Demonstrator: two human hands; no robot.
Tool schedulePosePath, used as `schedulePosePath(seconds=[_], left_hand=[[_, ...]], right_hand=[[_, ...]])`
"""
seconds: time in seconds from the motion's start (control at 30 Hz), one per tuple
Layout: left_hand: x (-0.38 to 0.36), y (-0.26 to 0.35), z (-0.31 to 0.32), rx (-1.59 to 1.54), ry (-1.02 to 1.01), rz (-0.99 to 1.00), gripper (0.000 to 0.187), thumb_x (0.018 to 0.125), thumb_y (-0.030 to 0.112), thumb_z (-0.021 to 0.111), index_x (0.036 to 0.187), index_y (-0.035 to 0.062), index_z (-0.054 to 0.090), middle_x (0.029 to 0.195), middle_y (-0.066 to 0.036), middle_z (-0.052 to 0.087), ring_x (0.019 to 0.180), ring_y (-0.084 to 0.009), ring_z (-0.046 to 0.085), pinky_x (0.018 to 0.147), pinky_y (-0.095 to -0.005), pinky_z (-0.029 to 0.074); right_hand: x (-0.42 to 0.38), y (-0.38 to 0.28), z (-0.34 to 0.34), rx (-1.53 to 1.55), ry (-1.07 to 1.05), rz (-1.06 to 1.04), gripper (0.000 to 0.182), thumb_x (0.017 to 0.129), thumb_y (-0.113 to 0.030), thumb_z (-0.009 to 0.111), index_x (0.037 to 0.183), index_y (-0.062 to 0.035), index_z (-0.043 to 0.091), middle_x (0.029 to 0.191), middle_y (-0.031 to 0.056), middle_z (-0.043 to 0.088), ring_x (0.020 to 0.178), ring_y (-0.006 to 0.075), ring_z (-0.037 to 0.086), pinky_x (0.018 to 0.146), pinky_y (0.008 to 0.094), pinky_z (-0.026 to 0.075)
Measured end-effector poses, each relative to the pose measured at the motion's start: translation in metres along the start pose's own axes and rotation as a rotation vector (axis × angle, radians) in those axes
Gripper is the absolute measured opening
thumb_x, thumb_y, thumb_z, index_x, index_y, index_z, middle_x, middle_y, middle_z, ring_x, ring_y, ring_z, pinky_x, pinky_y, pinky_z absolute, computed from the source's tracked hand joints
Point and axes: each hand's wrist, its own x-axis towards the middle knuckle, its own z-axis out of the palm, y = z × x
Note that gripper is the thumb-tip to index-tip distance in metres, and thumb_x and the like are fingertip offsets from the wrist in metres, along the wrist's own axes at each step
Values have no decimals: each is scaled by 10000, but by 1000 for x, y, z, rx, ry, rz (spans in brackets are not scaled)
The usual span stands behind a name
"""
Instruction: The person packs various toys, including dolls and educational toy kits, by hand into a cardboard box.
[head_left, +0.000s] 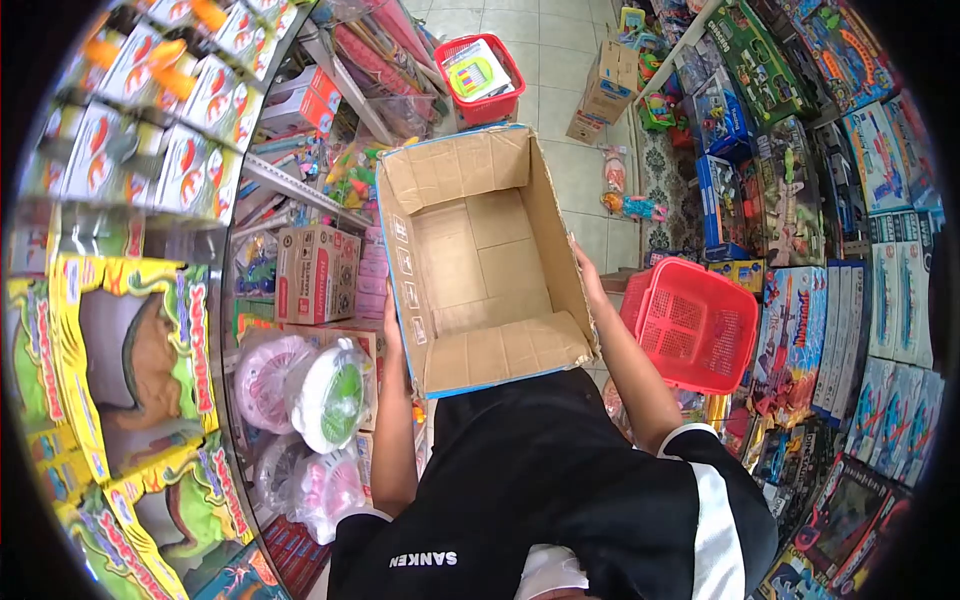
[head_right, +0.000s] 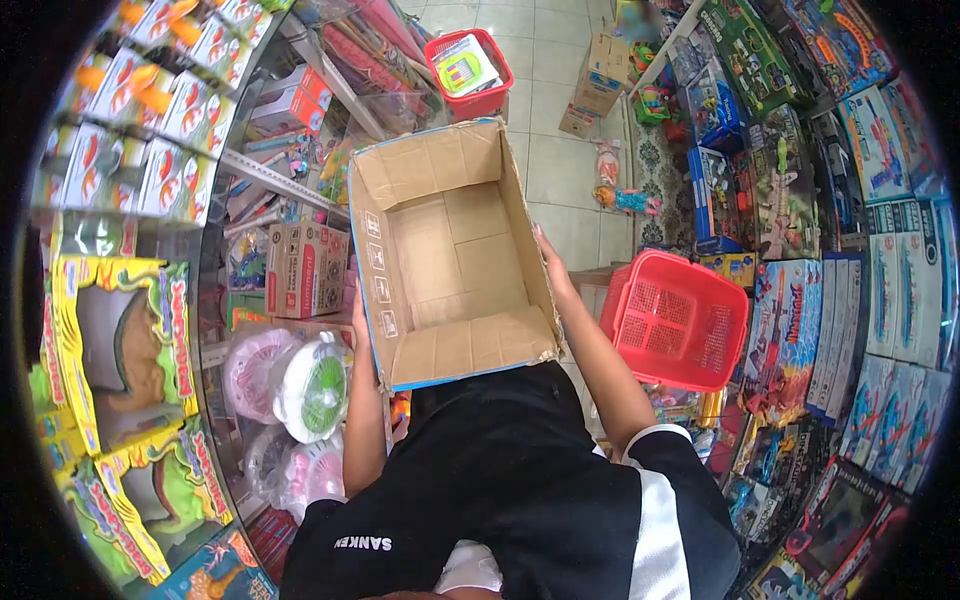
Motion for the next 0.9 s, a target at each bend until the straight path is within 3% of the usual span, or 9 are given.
schedulePosePath(seconds=[0.13,0.33,0.57,0.7,0.77,0.9], left_hand=[[-38,0,-15,87,45,143,532,967,399,376,1386,70,357,1308,-35,461,1188,-151,430,1011,-302,325],[-113,6,-9,94,122,-20,516,967,371,366,1379,61,361,1300,-58,480,1148,-179,485,979,-327,384],[-139,-36,-57,57,-149,-8,479,974,341,336,1353,52,378,1258,-47,494,1139,-170,482,991,-334,369],[-147,-44,-48,-1,-185,-85,483,971,336,346,1362,54,372,1267,-44,495,1143,-166,481,992,-335,366],[-149,-49,-39,81,-132,-49,489,967,333,353,1369,54,369,1281,-45,491,1148,-162,480,989,-334,369],[-159,-47,-12,50,-222,-99,486,958,335,370,1351,50,399,1255,-58,518,1130,-174,500,981,-334,381]], right_hand=[[-27,34,-7,-34,28,-10,626,962,-405,394,1453,-69,197,1480,46,247,1341,174,259,1093,303,210],[-110,67,17,20,74,-30,574,962,-389,411,1426,-76,284,1400,37,367,1269,169,359,1053,301,278],[-188,92,16,69,272,-10,556,949,-403,425,1408,-107,324,1346,48,427,1233,174,403,1026,306,320],[-223,99,6,88,277,-25,573,943,-421,424,1414,-113,314,1360,54,420,1236,179,410,1030,311,323],[-237,104,-3,103,285,-100,552,955,-398,406,1415,-109,309,1371,55,408,1237,178,413,1030,311,328],[-264,112,-26,116,298,-251,524,966,-365,388,1412,-99,313,1368,52,408,1240,175,411,1032,310,325]])
